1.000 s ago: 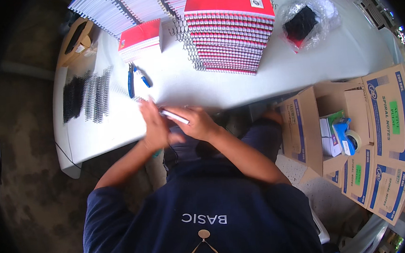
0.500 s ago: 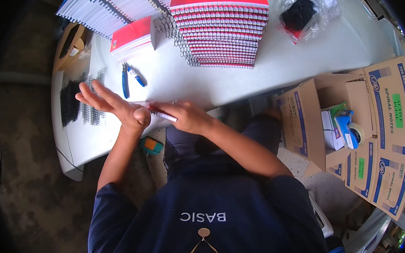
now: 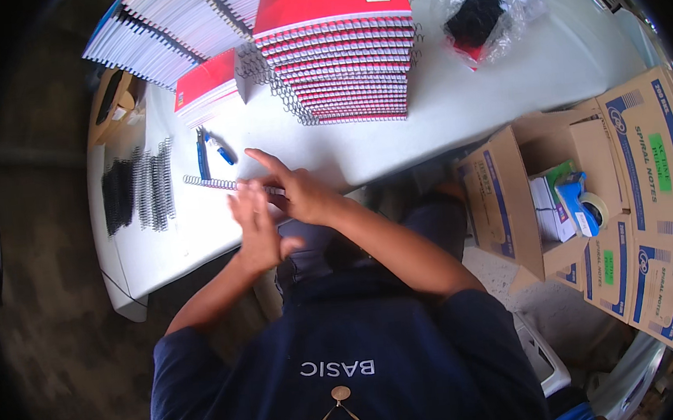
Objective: The person inserts a spiral wire binding through the holes of a red notebook by hand, rotating and threading the wire through the spine one loop at a time. The person performs this action repeatedly on multiple notebooks, stacking them on a table.
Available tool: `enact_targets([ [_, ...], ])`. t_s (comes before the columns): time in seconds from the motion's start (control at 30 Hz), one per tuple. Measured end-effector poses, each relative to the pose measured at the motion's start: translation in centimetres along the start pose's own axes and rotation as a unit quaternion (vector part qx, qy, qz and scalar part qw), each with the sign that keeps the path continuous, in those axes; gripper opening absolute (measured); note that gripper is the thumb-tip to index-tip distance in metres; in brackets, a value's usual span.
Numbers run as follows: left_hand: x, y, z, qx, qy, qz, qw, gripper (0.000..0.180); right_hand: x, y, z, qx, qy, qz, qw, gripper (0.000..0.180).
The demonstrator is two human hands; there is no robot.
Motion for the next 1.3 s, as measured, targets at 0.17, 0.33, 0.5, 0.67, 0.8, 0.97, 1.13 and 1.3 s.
enact_targets([
  [0.17,1.0,1.7,6.1,0.174,0.031,-0.033,0.984,0.030,-0.7,0.6,-0.1,-0.049,0.000,-0.001,0.999,0.070],
  [0.33,2.4,2.1,7.6,0.230,0.093,-0.045,0.968,0.028,-1.7,-0.3,0.2,-0.012,-0.064,0.008,0.998,0.068],
  [0.5,1.7,1.9,8.4,0.304,0.018,0.019,0.952,0.024,-2.0,-0.1,0.1,-0.009,-0.101,0.026,0.995,0.067],
  [0.67,1.4,1.8,9.4,0.299,0.064,-0.016,0.952,0.021,-1.3,0.2,0.2,-0.014,-0.085,0.075,0.993,0.068],
  [0.8,0.8,2.1,9.6,0.225,0.020,-0.011,0.974,0.021,-1.4,0.6,0.2,-0.027,-0.090,0.034,0.995,0.068],
  [0.97,0.5,1.9,10.1,0.193,-0.040,0.037,0.980,0.020,-1.6,0.8,0.5,-0.029,-0.083,0.014,0.996,0.066],
  [1.13,-0.2,3.1,11.2,0.206,0.003,0.008,0.979,0.024,1.2,1.6,-0.2,-0.039,-0.054,0.031,0.997,0.065],
  [1.3,-0.4,10.8,17.9,0.121,0.004,-0.020,0.992,0.039,14.3,9.5,-1.4,-0.223,0.228,-0.103,0.942,0.041],
])
Point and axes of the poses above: each hand's wrist, its own z-axis towards the middle knuckle, its own y-axis out of the back of the hand, x = y × z, the point moved 8 cm from there along z, towards the middle knuckle, and after that the axes turned 2 degrees about z, right-handed, at the moved point
